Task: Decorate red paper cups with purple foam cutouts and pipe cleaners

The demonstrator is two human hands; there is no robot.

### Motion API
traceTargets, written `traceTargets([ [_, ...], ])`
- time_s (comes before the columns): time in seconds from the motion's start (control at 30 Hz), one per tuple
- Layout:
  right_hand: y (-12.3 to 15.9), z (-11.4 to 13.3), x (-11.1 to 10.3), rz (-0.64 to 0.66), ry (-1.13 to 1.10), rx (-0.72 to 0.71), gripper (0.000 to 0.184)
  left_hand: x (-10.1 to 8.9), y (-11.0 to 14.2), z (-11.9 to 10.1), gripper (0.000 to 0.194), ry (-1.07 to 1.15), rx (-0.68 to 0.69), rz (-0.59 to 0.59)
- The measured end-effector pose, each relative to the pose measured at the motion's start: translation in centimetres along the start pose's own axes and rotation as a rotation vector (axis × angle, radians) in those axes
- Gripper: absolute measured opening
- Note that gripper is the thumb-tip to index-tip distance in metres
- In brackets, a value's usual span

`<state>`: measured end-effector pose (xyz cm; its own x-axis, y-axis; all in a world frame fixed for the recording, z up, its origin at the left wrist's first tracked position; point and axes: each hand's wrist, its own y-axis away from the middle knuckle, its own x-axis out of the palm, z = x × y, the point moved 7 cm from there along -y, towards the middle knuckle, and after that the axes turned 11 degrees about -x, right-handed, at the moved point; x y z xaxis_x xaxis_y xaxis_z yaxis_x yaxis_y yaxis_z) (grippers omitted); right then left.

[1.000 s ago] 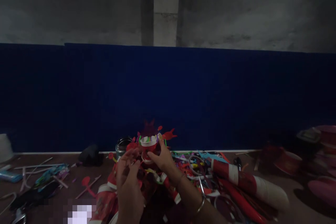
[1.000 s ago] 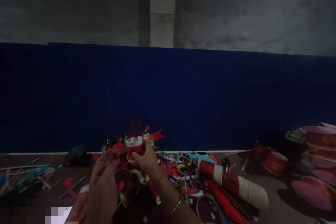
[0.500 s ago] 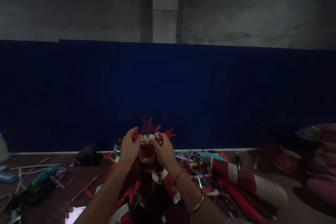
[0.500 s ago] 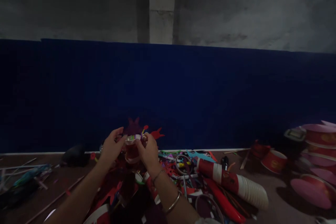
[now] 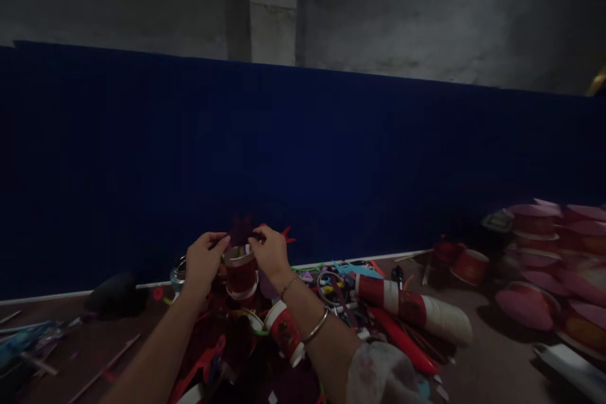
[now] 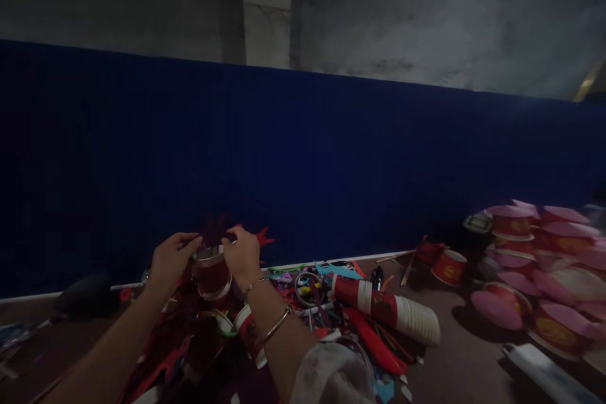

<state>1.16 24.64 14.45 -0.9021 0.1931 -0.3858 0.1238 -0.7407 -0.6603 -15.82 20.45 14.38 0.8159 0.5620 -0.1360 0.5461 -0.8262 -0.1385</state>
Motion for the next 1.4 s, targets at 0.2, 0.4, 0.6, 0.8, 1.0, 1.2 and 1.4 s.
traceTargets([
  [0.2,0.2,-0.9,0.3,-0.018,-0.027,0.014,0.026,0.0,-0.4,1.4,0.036,0.161,-0.119,-0.013],
  [0.4,0.1,-0.1,0.2,-0.017,-0.029,-0.067,0.026,0.5,-0.4,0.1,0.043,0.057,-0.062,0.045],
  [0.6,0.3,-0.1,-0.1,-0.075,-0.051,-0.099,0.019,1.1,-0.8,-0.1,0.025,-0.041,-0.015,-0.002],
  [0.8,1.1,-0.1,-0.1,-0.178,-0.133,-0.071,0.013,1.9,-1.1,0.5,0.018,-0.104,-0.005,-0.034],
  [1.0,1.7,-0.3,0.0,-0.259,-0.203,-0.035,0.013,2.6,-2.0,1.5,0.022,-0.183,0.015,-0.053],
  [1.2,2.0,-0.3,-0.3,-0.277,-0.215,-0.020,0.020,2.0,-2.3,1.9,0.023,-0.192,0.020,-0.114],
  [1.4,2.0,0.2,-0.6,-0.145,-0.142,-0.091,0.033,1.5,-1.7,0.9,0.030,-0.187,0.067,-0.069],
])
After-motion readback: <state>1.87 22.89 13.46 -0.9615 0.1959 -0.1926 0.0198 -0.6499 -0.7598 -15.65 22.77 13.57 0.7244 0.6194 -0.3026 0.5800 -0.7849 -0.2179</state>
